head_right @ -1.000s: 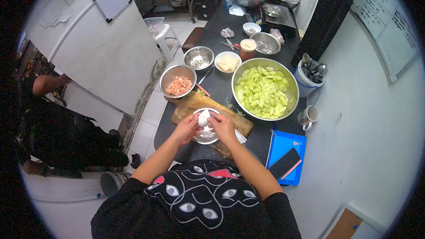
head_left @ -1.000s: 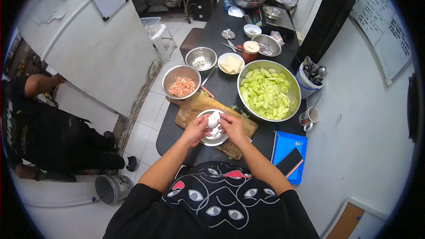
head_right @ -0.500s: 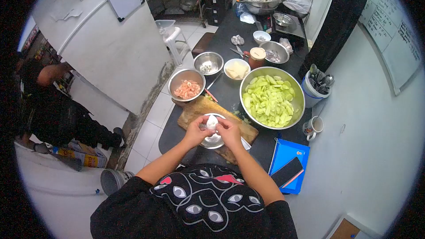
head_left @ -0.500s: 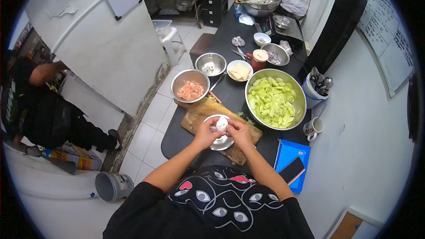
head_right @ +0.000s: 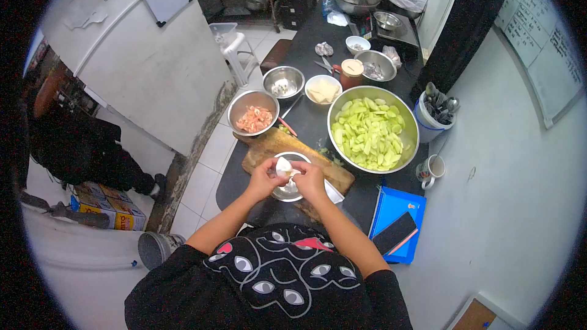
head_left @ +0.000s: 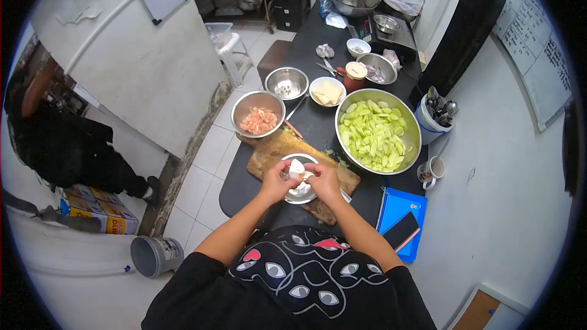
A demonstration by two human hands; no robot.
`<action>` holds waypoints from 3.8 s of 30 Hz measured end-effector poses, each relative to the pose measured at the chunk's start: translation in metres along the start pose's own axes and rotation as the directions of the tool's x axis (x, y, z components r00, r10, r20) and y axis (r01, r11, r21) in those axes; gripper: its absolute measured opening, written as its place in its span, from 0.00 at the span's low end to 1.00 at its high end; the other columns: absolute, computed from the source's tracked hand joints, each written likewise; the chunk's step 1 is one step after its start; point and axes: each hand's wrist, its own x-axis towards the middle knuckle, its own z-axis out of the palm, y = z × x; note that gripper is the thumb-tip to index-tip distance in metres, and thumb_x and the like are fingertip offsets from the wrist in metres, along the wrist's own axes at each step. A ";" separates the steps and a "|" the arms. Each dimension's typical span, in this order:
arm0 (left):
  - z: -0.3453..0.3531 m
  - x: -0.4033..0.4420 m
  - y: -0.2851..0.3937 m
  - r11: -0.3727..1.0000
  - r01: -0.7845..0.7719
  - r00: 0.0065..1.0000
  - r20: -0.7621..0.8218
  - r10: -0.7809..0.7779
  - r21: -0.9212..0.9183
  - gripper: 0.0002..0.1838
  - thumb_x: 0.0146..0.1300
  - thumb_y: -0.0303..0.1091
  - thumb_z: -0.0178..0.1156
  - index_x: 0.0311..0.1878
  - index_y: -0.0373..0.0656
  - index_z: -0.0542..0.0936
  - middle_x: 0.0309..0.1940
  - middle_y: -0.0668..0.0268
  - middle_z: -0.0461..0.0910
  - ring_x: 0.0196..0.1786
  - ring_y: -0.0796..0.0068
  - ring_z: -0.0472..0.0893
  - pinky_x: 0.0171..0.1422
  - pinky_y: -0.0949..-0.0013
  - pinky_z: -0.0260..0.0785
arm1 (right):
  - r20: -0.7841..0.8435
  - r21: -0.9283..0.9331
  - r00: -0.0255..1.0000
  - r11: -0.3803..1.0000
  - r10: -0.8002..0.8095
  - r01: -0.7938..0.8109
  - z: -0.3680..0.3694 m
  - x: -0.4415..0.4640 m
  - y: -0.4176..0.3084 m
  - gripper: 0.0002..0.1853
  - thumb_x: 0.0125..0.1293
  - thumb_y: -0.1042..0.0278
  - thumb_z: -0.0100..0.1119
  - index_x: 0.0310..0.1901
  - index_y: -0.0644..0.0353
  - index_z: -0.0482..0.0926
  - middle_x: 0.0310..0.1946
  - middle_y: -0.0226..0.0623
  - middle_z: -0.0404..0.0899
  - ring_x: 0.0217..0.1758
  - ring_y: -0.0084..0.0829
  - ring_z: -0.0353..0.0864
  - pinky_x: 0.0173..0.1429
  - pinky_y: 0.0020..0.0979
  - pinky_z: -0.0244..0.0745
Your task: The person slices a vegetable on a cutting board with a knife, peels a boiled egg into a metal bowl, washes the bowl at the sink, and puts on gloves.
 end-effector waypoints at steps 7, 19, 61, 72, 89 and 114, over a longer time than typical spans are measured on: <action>-0.013 0.003 0.001 0.974 0.172 0.984 0.067 -0.163 -0.148 0.25 0.51 0.19 0.62 0.54 0.35 0.68 0.43 0.61 0.74 0.38 0.70 0.81 0.38 0.72 0.78 | 0.084 0.308 0.978 0.928 0.192 -0.209 0.001 0.004 -0.003 0.16 0.55 0.82 0.50 0.47 0.69 0.76 0.39 0.39 0.79 0.34 0.23 0.79 0.38 0.21 0.76; -0.016 0.003 0.007 0.965 0.184 0.980 0.113 -0.165 -0.185 0.29 0.48 0.18 0.64 0.55 0.34 0.66 0.44 0.60 0.75 0.41 0.70 0.80 0.41 0.70 0.78 | -0.049 0.077 0.995 0.993 -0.088 0.092 0.009 -0.008 -0.008 0.16 0.53 0.76 0.63 0.44 0.68 0.76 0.30 0.33 0.79 0.28 0.18 0.75 0.32 0.20 0.71; -0.031 -0.005 -0.001 0.863 0.281 0.945 0.279 -0.171 -0.421 0.25 0.56 0.21 0.56 0.57 0.38 0.62 0.48 0.60 0.74 0.44 0.68 0.79 0.46 0.70 0.76 | -0.024 -0.131 0.975 0.968 -0.220 0.215 0.006 0.005 0.029 0.15 0.57 0.72 0.57 0.47 0.65 0.77 0.36 0.36 0.81 0.34 0.21 0.78 0.41 0.23 0.75; -0.017 -0.006 0.006 0.878 0.234 0.967 0.191 -0.167 -0.417 0.23 0.53 0.19 0.60 0.53 0.36 0.65 0.46 0.59 0.74 0.42 0.69 0.79 0.44 0.70 0.77 | -0.056 -0.004 0.978 0.979 -0.203 0.203 0.006 -0.012 -0.014 0.16 0.55 0.69 0.62 0.45 0.65 0.79 0.34 0.41 0.79 0.34 0.27 0.79 0.38 0.25 0.73; -0.019 -0.006 0.004 0.874 0.241 0.958 0.249 -0.144 -0.423 0.22 0.54 0.19 0.58 0.53 0.34 0.66 0.45 0.60 0.74 0.40 0.70 0.80 0.42 0.71 0.78 | -0.140 -0.258 0.923 0.913 -0.359 0.316 0.011 -0.014 -0.017 0.11 0.53 0.72 0.54 0.38 0.65 0.79 0.27 0.51 0.76 0.28 0.44 0.78 0.33 0.36 0.74; -0.032 -0.011 -0.010 0.788 0.319 0.897 0.437 -0.071 -0.527 0.27 0.57 0.26 0.58 0.60 0.40 0.60 0.49 0.59 0.73 0.46 0.68 0.78 0.48 0.67 0.75 | -0.057 0.196 0.982 0.967 0.179 -0.165 -0.001 0.000 -0.002 0.13 0.61 0.75 0.47 0.45 0.70 0.76 0.28 0.42 0.80 0.28 0.24 0.80 0.32 0.26 0.76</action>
